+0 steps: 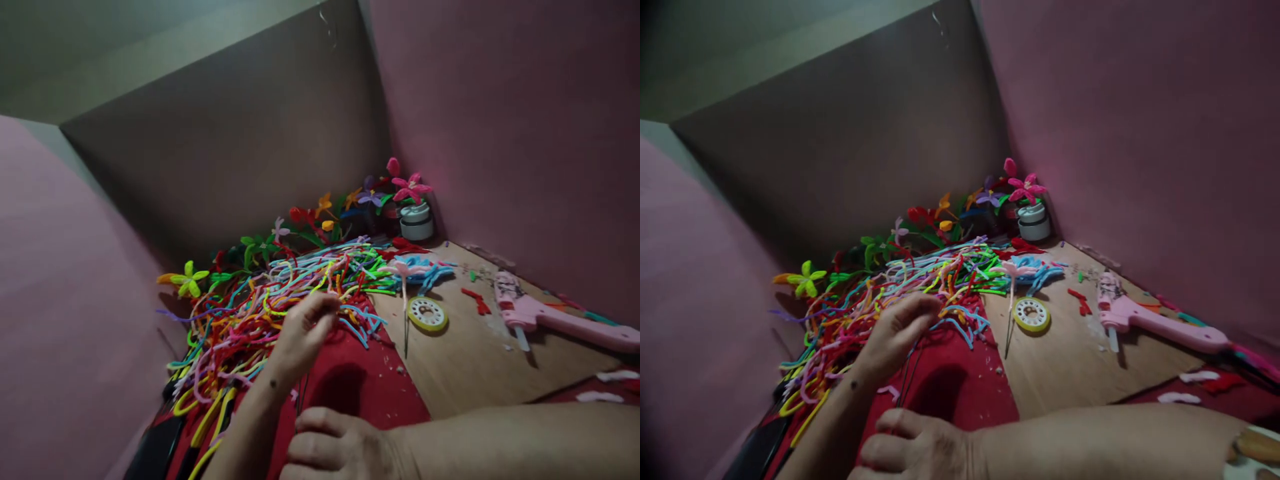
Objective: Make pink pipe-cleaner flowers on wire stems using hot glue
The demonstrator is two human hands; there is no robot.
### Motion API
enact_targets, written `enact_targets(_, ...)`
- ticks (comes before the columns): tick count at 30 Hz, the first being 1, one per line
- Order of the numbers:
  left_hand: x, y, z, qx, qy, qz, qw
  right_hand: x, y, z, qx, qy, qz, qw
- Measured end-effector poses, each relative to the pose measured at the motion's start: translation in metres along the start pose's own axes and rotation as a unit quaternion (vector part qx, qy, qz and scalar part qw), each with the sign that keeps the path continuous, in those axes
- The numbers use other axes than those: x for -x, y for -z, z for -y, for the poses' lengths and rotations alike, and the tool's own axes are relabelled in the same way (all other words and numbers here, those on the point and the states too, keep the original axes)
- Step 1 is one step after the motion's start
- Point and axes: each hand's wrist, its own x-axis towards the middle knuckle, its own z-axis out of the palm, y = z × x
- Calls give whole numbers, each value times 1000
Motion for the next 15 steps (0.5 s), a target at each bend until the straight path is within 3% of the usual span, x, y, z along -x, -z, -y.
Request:
enact_targets(2,-31,3,1,-156,-84,-43,983,4,-7,-5,-15,39,-3,999)
enact_targets(5,-80,-7,11,-392,-122,-35,911,5,-14,-11,-17,10,57,998)
enact_targets(9,-122,-28,29,-437,-121,7,891,7,-21,-16,-14,-35,67,997)
enact_targets(15,-139,-27,53,-479,-51,5,876,8,-22,-21,-22,-61,100,993)
